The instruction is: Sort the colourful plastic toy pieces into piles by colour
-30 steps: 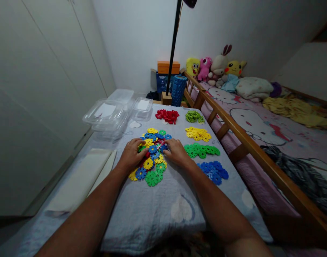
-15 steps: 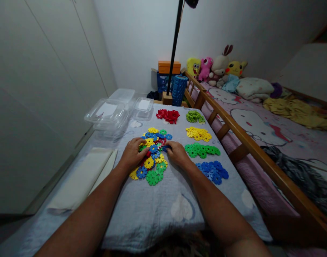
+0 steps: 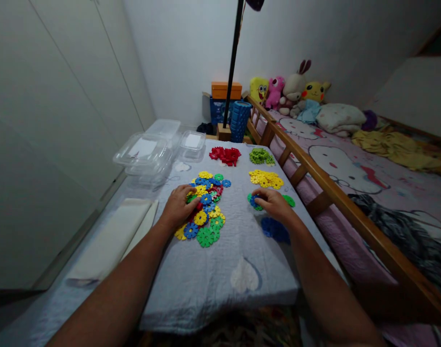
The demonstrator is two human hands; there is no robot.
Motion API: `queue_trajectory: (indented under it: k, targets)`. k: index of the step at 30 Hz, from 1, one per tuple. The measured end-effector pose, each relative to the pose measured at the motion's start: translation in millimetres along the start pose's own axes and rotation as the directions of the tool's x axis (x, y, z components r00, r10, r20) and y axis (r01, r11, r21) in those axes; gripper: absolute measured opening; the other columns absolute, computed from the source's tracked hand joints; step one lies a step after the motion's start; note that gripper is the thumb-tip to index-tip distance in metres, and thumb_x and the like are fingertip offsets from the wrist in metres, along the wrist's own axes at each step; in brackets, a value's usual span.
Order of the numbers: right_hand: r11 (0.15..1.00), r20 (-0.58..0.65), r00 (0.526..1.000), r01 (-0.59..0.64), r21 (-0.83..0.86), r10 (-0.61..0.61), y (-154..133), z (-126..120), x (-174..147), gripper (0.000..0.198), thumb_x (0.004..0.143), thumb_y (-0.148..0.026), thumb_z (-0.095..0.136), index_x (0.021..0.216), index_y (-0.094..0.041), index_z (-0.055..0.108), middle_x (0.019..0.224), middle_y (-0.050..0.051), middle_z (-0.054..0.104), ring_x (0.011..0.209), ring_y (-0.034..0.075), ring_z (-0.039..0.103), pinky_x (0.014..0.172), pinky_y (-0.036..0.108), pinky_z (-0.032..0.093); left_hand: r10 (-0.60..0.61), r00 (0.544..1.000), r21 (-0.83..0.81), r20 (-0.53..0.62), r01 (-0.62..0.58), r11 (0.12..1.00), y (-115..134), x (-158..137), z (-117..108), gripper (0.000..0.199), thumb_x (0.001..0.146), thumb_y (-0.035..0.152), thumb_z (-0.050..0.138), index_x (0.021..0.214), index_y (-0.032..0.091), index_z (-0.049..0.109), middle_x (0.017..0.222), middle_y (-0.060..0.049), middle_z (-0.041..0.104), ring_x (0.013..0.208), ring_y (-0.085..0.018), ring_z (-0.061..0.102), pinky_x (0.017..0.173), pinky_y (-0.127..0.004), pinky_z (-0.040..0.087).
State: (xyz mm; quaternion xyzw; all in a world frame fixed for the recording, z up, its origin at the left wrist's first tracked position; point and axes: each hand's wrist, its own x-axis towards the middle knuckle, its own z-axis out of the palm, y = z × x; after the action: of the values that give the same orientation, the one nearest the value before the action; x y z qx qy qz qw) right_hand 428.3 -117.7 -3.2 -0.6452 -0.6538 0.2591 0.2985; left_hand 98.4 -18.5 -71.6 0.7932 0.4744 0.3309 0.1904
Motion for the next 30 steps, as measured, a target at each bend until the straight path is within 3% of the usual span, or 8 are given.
queue_trajectory:
  k: [3, 7, 11, 14, 19, 23, 30]
  targets:
    - [0.998, -0.05, 0.997, -0.064, 0.019, 0.065, 16.0, -23.0, -15.7, 0.025, 0.083, -0.032, 0.06, 0.1, -0.019, 0.073, 0.08, 0.001, 0.07, 0.071, 0.017, 0.062, 0.069, 0.028, 0.047, 0.009, 1.0, -0.005, 0.0, -0.009, 1.0, -2.8, -0.2, 1.3, 0.036, 0.087, 0.048, 0.059, 0.109, 0.021, 0.069, 0.124, -0.012, 0.066, 0.12, -0.03, 0.059, 0.11, -0.05, 0.046]
    - [0.994, -0.134, 0.985, -0.101, 0.033, 0.104, 33.5, -44.5, -35.8, 0.024, 0.079, -0.033, 0.062, 0.096, -0.02, 0.074, 0.088, 0.004, 0.073, 0.082, 0.02, 0.066, 0.076, 0.032, 0.05, 0.019, 1.0, -0.004, 0.005, -0.019, 1.0, -4.9, 0.2, 1.7, 0.037, 0.087, 0.049, 0.058, 0.109, 0.021, 0.069, 0.124, -0.013, 0.066, 0.122, -0.031, 0.059, 0.11, -0.05, 0.045]
    - [0.985, -0.198, 0.965, -0.174, 0.007, 0.172, 47.6, -54.8, -53.8, 0.03, 0.076, -0.036, 0.065, 0.099, -0.019, 0.073, 0.07, -0.001, 0.063, 0.064, 0.017, 0.057, 0.06, 0.028, 0.043, 0.016, 1.0, 0.006, 0.013, -0.016, 1.0, -4.8, 1.3, 0.5, 0.038, 0.087, 0.051, 0.058, 0.108, 0.021, 0.069, 0.124, -0.012, 0.066, 0.121, -0.031, 0.059, 0.11, -0.05, 0.045]
    - [0.977, -0.226, 0.951, -0.212, 0.021, 0.211, 55.0, -57.6, -65.1, 0.028, 0.074, -0.038, 0.066, 0.095, -0.019, 0.071, 0.068, -0.001, 0.061, 0.062, 0.016, 0.055, 0.057, 0.028, 0.042, 0.019, 1.0, 0.01, 0.015, -0.019, 1.0, -5.3, 1.9, 0.0, 0.039, 0.087, 0.052, 0.058, 0.108, 0.021, 0.069, 0.123, -0.012, 0.066, 0.121, -0.031, 0.059, 0.11, -0.05, 0.045]
    - [0.974, -0.27, 0.936, -0.22, 0.052, 0.226, 60.7, -59.7, -78.9, 0.02, 0.075, -0.035, 0.066, 0.088, -0.021, 0.072, 0.083, 0.005, 0.072, 0.076, 0.021, 0.065, 0.072, 0.033, 0.052, 0.036, 0.999, 0.013, 0.018, -0.036, 0.999, -8.4, 2.3, 2.1, 0.041, 0.087, 0.052, 0.057, 0.107, 0.019, 0.069, 0.121, -0.013, 0.066, 0.118, -0.032, 0.06, 0.108, -0.05, 0.046]
    - [0.969, -0.23, 0.941, -0.245, 0.043, 0.248, 62.6, -57.0, -86.3, 0.021, 0.077, -0.034, 0.064, 0.09, -0.02, 0.074, 0.083, 0.006, 0.074, 0.078, 0.023, 0.067, 0.074, 0.035, 0.053, 0.024, 1.0, 0.02, 0.004, -0.024, 1.0, -9.6, 1.9, 3.0, 0.039, 0.087, 0.052, 0.057, 0.108, 0.021, 0.069, 0.121, -0.012, 0.066, 0.118, -0.03, 0.06, 0.109, -0.049, 0.045]
    - [0.97, -0.235, 0.966, -0.154, -0.189, 0.108, 62.2, -38.3, -92.6, 0.018, 0.083, -0.026, 0.058, 0.087, -0.021, 0.074, 0.094, 0.006, 0.071, 0.092, 0.023, 0.066, 0.088, 0.035, 0.05, 0.027, 1.0, 0.015, 0.016, -0.027, 1.0, -8.8, 2.3, 0.8, 0.039, 0.086, 0.052, 0.058, 0.106, 0.021, 0.069, 0.119, -0.012, 0.066, 0.117, -0.031, 0.06, 0.109, -0.049, 0.045]
